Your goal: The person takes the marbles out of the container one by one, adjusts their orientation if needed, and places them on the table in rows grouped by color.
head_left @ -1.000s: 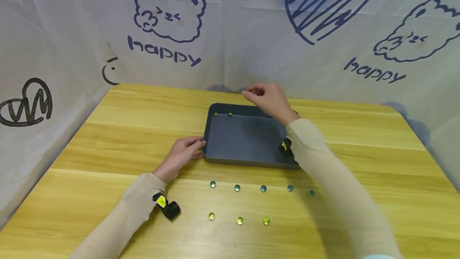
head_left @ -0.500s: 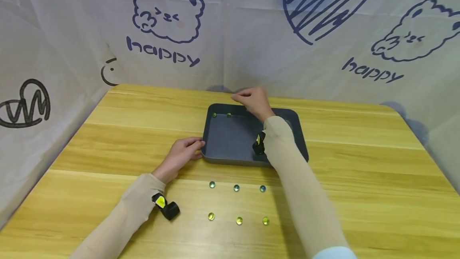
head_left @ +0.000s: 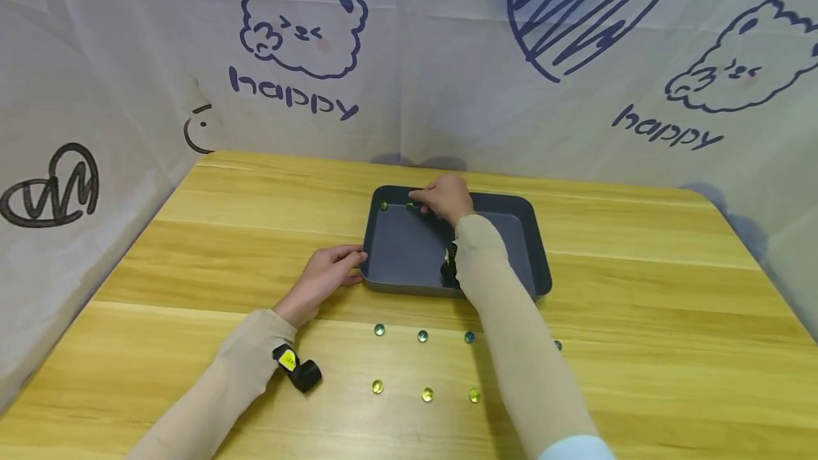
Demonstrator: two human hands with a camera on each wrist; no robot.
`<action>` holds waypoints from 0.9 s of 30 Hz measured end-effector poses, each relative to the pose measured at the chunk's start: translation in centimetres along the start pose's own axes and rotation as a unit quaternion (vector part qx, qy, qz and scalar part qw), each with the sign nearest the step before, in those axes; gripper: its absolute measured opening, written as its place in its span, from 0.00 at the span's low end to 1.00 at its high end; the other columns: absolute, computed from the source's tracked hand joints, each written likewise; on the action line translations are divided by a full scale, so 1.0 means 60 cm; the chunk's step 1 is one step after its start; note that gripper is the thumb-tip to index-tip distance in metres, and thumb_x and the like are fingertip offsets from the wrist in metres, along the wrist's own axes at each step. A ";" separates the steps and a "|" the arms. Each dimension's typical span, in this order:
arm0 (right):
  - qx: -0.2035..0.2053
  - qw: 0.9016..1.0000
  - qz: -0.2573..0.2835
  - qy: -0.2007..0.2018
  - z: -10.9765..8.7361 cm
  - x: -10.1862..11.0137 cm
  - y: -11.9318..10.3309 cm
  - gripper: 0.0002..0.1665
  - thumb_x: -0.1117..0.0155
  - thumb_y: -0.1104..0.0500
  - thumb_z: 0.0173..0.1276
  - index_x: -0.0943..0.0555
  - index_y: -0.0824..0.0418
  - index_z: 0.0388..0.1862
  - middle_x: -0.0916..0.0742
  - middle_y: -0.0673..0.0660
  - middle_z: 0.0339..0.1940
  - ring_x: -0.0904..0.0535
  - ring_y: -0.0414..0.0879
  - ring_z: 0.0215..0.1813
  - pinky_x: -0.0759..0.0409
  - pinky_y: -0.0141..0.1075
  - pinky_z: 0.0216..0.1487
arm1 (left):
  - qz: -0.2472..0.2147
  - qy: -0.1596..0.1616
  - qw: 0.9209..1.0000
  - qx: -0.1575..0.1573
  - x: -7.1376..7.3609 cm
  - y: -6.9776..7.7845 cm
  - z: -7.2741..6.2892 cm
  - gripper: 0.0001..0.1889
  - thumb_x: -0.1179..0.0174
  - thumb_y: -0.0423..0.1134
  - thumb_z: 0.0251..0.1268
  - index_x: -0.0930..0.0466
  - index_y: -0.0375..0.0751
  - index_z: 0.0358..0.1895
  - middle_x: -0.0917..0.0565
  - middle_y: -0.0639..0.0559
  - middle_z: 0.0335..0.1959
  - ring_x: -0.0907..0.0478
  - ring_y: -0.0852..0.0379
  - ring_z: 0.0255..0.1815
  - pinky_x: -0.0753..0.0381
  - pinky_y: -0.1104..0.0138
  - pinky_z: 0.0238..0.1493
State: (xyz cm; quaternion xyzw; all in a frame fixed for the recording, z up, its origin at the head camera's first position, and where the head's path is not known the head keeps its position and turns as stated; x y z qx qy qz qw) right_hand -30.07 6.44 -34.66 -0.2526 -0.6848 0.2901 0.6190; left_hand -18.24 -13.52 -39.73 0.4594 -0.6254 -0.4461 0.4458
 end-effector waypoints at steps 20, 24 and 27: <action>-0.018 0.995 -0.100 -0.001 0.005 -0.032 -0.007 0.17 0.31 0.54 0.63 0.14 0.59 0.16 0.16 0.51 0.14 0.24 0.47 0.19 0.23 0.40 0.26 | -0.003 0.003 1.000 0.000 0.000 -0.003 0.000 0.22 0.49 0.37 0.72 0.28 0.26 0.62 0.27 0.33 0.62 0.26 0.43 0.59 0.17 0.64 0.51; 0.002 0.998 -0.055 -0.041 0.006 -0.033 -0.006 0.15 0.34 0.56 0.66 0.13 0.63 0.22 0.16 0.53 0.18 0.25 0.44 0.19 0.22 0.37 0.26 | -0.005 0.007 1.000 0.001 0.003 -0.003 0.002 0.22 0.49 0.37 0.72 0.28 0.26 0.62 0.27 0.34 0.62 0.26 0.43 0.59 0.17 0.64 0.51; 0.024 0.996 -0.009 -0.086 0.006 -0.029 -0.011 0.13 0.36 0.56 0.68 0.13 0.65 0.32 0.17 0.55 0.22 0.27 0.43 0.20 0.22 0.35 0.28 | -0.004 0.006 1.000 0.004 0.002 -0.003 0.002 0.22 0.49 0.37 0.72 0.28 0.27 0.63 0.28 0.34 0.63 0.26 0.43 0.60 0.18 0.64 0.51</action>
Point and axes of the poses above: each hand's wrist, its own z-axis towards the middle knuckle, its own x-axis out of the back of the hand, y = z × x, the point moved 6 cm from there along z, towards the middle knuckle
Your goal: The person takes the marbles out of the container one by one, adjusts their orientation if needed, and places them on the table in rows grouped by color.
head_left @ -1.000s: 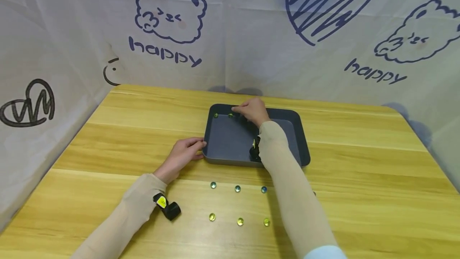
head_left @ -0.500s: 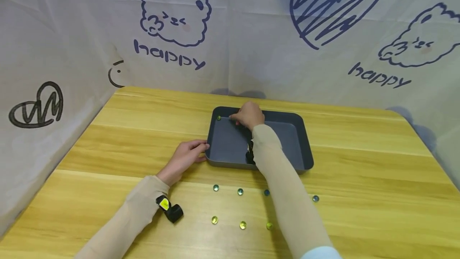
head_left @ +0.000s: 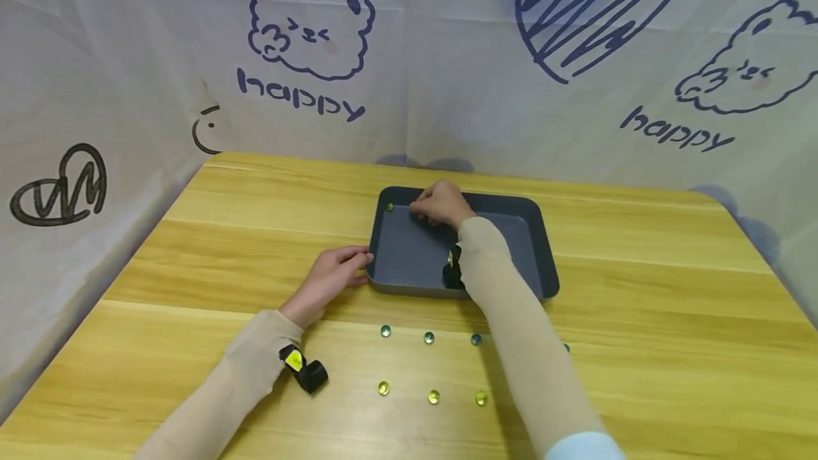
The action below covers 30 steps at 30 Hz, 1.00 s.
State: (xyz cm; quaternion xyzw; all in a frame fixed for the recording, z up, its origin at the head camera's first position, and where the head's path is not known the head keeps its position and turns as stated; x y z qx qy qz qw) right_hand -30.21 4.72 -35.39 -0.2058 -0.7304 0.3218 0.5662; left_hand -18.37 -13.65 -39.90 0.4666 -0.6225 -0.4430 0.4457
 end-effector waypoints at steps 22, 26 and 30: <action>0.259 0.952 0.146 -0.069 -0.156 0.087 -0.104 0.09 0.39 0.65 0.67 0.21 0.68 0.44 0.20 0.58 0.25 0.27 0.52 0.25 0.24 0.39 0.29 | -0.001 0.004 1.000 -0.006 0.001 0.000 -0.002 0.22 0.49 0.37 0.72 0.29 0.26 0.63 0.28 0.34 0.63 0.26 0.43 0.60 0.17 0.65 0.50; 0.279 0.946 0.143 -0.080 -0.192 0.084 -0.096 0.08 0.39 0.69 0.66 0.20 0.70 0.43 0.20 0.59 0.28 0.28 0.49 0.26 0.27 0.37 0.27 | -0.004 -0.001 1.000 -0.008 0.000 0.000 -0.001 0.22 0.49 0.37 0.72 0.29 0.25 0.63 0.28 0.33 0.63 0.26 0.43 0.60 0.17 0.65 0.51; 0.276 0.948 0.138 -0.079 -0.225 0.086 -0.079 0.07 0.38 0.70 0.65 0.20 0.69 0.43 0.19 0.57 0.32 0.27 0.47 0.29 0.27 0.34 0.27 | -0.003 -0.003 1.000 -0.009 -0.001 0.002 -0.002 0.22 0.50 0.36 0.72 0.29 0.25 0.63 0.28 0.33 0.63 0.27 0.42 0.60 0.17 0.65 0.51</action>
Point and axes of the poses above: each hand's wrist, its own z-axis towards the middle knuckle, its own x-axis out of the back of the hand, y = z × x, the point moved 6 cm from there along z, towards the middle knuckle
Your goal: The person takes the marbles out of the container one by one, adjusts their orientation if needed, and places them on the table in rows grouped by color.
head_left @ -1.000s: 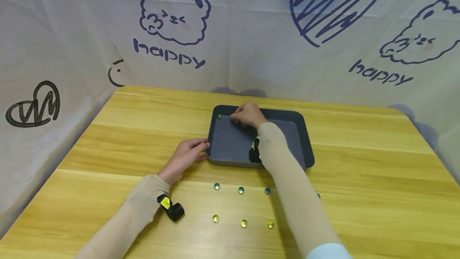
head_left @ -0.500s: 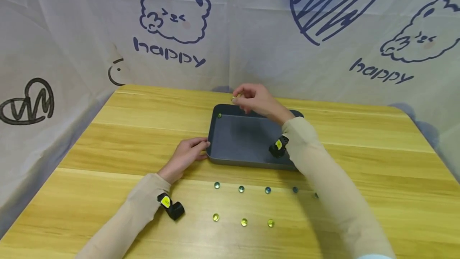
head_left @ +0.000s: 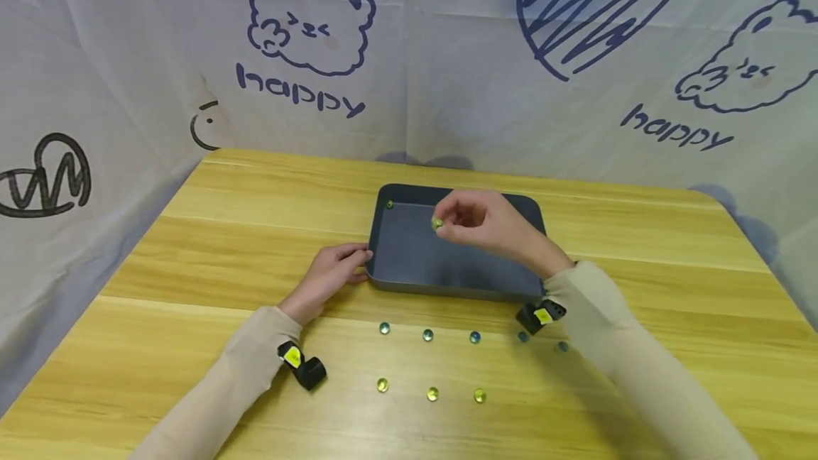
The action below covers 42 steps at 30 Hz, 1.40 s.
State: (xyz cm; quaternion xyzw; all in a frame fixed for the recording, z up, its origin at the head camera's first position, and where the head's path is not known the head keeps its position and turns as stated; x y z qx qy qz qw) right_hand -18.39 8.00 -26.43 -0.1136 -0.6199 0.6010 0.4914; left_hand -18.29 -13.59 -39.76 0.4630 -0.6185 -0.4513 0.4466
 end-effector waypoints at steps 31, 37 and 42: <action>0.086 0.996 -0.015 0.000 -0.202 0.004 0.027 0.12 0.35 0.70 0.64 0.18 0.58 0.43 0.18 0.57 0.36 0.24 0.43 0.38 0.21 0.34 0.41 | 0.009 -0.001 1.000 0.000 0.003 -0.002 0.000 0.22 0.49 0.38 0.72 0.28 0.26 0.63 0.27 0.34 0.63 0.26 0.43 0.59 0.18 0.64 0.51; 0.087 0.996 -0.014 -0.002 -0.219 0.005 0.033 0.14 0.35 0.72 0.63 0.18 0.58 0.44 0.18 0.57 0.36 0.24 0.43 0.38 0.21 0.34 0.41 | 0.005 -0.001 1.000 0.000 0.003 -0.002 -0.001 0.22 0.49 0.37 0.72 0.29 0.26 0.63 0.27 0.34 0.63 0.26 0.43 0.59 0.18 0.64 0.51; 0.090 0.996 -0.023 -0.004 -0.229 0.003 0.032 0.16 0.35 0.74 0.61 0.18 0.56 0.44 0.18 0.56 0.36 0.23 0.43 0.38 0.21 0.35 0.40 | 0.007 -0.002 1.000 0.001 0.001 -0.001 -0.002 0.22 0.49 0.38 0.72 0.28 0.26 0.63 0.27 0.34 0.63 0.26 0.43 0.59 0.18 0.65 0.51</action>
Point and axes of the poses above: each hand's wrist, its own z-axis towards the middle knuckle, its own x-axis out of the back of the hand, y = z × x, the point moved 6 cm from there along z, towards the middle knuckle
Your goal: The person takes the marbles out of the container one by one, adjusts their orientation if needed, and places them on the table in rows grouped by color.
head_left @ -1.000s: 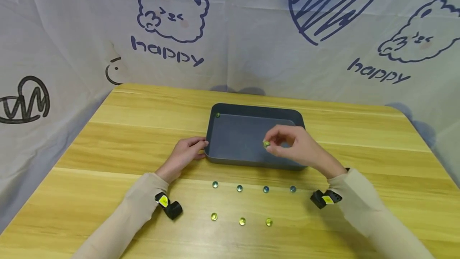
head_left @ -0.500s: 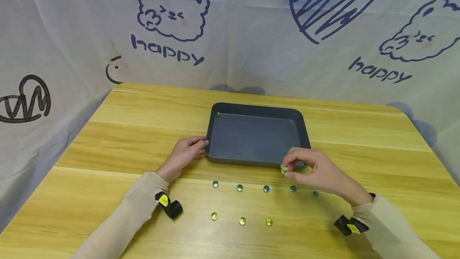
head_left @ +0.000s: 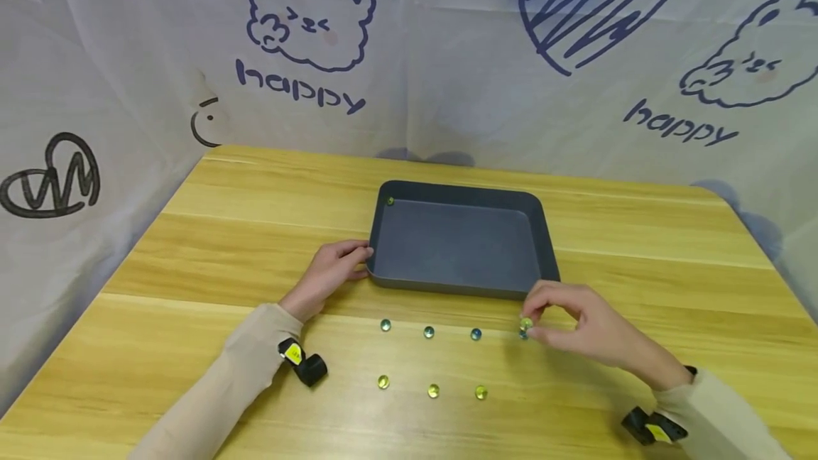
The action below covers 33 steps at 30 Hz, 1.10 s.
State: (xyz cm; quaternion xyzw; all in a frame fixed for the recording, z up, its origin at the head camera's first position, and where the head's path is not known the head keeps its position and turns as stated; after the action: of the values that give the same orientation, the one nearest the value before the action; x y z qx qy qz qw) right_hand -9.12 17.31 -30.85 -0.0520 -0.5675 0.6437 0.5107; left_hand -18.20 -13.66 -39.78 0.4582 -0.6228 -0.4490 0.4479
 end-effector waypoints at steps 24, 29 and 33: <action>-0.003 1.000 -0.021 -0.020 -0.054 -0.019 -0.001 0.22 0.33 0.79 0.53 0.18 0.57 0.40 0.18 0.48 0.34 0.24 0.40 0.36 0.21 0.35 0.34 | -0.005 0.001 1.000 0.004 -0.001 0.002 0.000 0.22 0.49 0.38 0.72 0.28 0.27 0.63 0.26 0.35 0.61 0.25 0.44 0.58 0.18 0.65 0.51; -0.035 0.999 0.005 -0.037 -0.071 -0.028 0.009 0.22 0.35 0.78 0.55 0.19 0.55 0.41 0.20 0.47 0.29 0.23 0.40 0.34 0.20 0.33 0.34 | -0.002 0.002 1.000 0.006 0.001 0.002 0.000 0.22 0.49 0.38 0.72 0.28 0.27 0.63 0.26 0.35 0.62 0.25 0.44 0.58 0.18 0.65 0.51; -0.048 0.997 0.023 -0.054 -0.084 -0.035 0.019 0.20 0.35 0.77 0.57 0.19 0.55 0.41 0.21 0.49 0.27 0.23 0.40 0.32 0.21 0.33 0.31 | -0.003 0.000 1.000 0.006 0.000 0.003 -0.001 0.22 0.49 0.38 0.72 0.28 0.27 0.63 0.26 0.35 0.62 0.25 0.44 0.59 0.18 0.65 0.51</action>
State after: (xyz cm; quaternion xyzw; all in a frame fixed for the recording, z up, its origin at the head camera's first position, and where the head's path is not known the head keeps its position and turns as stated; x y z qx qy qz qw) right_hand -5.55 19.41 -34.59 -0.0546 -0.6235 0.6286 0.4617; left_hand -18.18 -13.66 -39.57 0.4630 -0.6236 -0.4467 0.4441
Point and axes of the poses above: each hand's wrist, its own z-axis towards the middle knuckle, its own x-axis out of the back of the hand, y = z × x, the point moved 6 cm from there along z, towards the middle knuckle
